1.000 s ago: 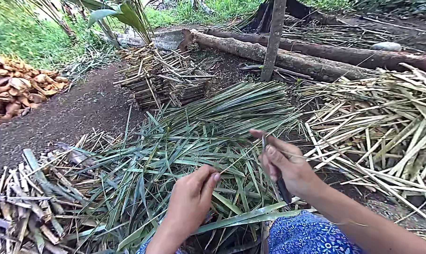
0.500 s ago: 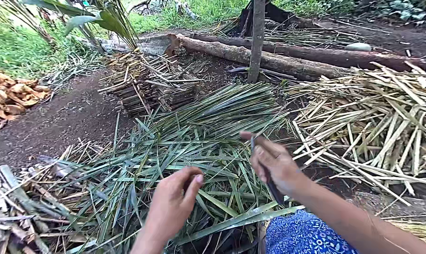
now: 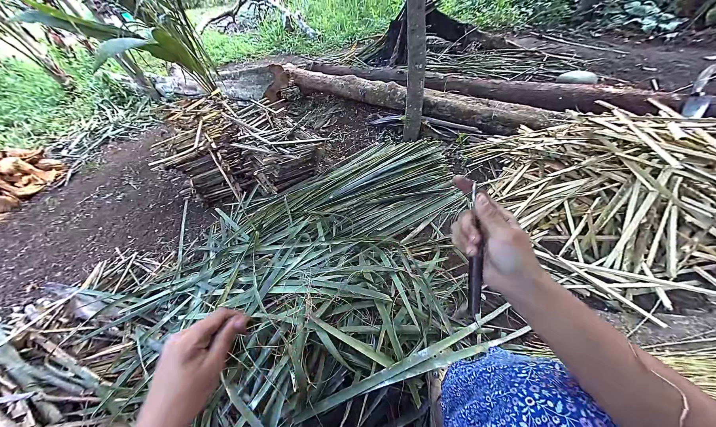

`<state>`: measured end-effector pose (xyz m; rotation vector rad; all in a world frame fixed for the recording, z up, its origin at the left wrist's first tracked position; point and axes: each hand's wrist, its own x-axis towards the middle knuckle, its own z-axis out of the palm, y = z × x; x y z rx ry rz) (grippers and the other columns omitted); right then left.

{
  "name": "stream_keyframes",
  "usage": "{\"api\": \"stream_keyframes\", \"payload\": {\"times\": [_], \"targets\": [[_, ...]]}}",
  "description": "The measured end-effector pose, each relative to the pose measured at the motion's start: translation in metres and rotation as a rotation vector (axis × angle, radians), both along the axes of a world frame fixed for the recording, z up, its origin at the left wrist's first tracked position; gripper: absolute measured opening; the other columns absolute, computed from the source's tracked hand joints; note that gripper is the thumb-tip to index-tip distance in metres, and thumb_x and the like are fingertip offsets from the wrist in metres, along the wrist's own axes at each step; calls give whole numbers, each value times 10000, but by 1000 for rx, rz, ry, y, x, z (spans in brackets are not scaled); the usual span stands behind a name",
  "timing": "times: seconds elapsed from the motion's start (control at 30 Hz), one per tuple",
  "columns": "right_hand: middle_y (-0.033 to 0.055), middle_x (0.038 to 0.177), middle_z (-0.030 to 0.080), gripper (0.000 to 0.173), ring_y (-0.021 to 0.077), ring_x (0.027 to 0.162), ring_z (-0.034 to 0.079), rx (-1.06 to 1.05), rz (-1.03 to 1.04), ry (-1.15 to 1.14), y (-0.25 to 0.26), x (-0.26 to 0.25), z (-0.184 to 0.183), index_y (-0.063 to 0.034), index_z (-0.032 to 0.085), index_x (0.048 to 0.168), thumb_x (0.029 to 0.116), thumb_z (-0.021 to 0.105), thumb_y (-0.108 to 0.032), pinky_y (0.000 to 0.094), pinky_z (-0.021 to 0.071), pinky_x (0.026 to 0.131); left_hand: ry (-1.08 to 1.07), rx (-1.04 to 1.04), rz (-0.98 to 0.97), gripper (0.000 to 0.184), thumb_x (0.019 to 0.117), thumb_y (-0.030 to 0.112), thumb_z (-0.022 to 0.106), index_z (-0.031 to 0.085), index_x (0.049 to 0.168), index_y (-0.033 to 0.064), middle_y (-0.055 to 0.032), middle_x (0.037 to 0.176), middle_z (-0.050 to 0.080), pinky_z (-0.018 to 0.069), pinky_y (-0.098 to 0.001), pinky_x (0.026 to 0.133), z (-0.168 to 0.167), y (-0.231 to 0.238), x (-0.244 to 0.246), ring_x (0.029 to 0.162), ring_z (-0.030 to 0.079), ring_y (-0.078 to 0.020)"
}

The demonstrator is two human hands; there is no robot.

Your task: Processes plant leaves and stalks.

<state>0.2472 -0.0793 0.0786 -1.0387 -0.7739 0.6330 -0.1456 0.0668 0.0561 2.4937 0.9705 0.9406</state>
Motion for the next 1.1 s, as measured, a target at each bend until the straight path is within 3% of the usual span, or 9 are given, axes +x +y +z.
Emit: {"api": "stream_keyframes", "payload": {"times": [0.1,0.2,0.3,0.43,0.53,0.6,0.7,0.93,1.1], "targets": [[-105,565,433,432,-6,440,421,36,-137,116,-2,26,-1,-175,526,1402,1133,213,-305,141,401,451,103,-33,241,449,1068,330,460,684,1001,-54,-133,785,657,488,-396,632,-1,23,-48,655,584,-146],[-107,571,392,451,7,429,385,61,-314,315,1,52,-8,-195,556,1342,1134,201,-380,152,368,446,100,-118,517,499,1103,301,395,636,1130,-135,-319,1029,670,478,-613,880,-14,50,-97,949,663,-392],[-101,564,388,422,7,424,386,-147,-292,369,10,51,-25,-211,554,1296,1128,227,-416,158,364,433,36,-110,619,505,1103,303,375,620,1147,-136,-299,1037,651,465,-535,895,-12,45,-93,957,633,-333],[-69,697,494,384,12,537,465,-589,471,-63,14,0,-39,-103,504,1432,1107,377,-265,168,426,516,-14,-29,324,431,1085,256,440,640,1027,-121,-183,824,642,498,-382,684,1,9,-19,702,589,-161],[-76,743,514,471,5,564,497,-551,793,-155,17,-38,-25,-136,399,1539,1083,437,-246,163,454,535,-45,-29,155,403,1061,306,470,676,958,-25,-18,687,586,436,-236,565,-2,-10,22,585,502,-20],[-93,692,523,499,3,544,516,-402,811,-60,17,-50,-20,-133,366,1551,1068,415,-250,155,469,530,-72,-49,68,394,1052,338,475,684,915,34,66,646,544,387,-143,527,-8,-17,36,551,452,63],[-101,656,498,452,-1,529,500,-238,735,76,16,-56,-11,-132,396,1511,1075,376,-249,147,458,525,-89,-95,-26,391,1051,338,486,685,885,46,94,645,535,368,-97,533,-11,-23,44,557,433,103],[-77,642,495,418,8,520,492,-129,573,147,11,-46,-3,-204,449,1484,1094,299,-226,152,453,534,-36,-226,-179,372,1054,302,502,679,882,23,93,657,539,373,-103,554,-11,-21,37,578,434,109],[-82,625,502,398,-10,498,478,-71,451,101,9,-32,-4,-122,595,1359,1097,316,-232,135,439,505,-48,-267,-198,349,1065,272,503,672,905,12,107,688,566,406,-92,587,-11,-12,20,612,466,127]]}}
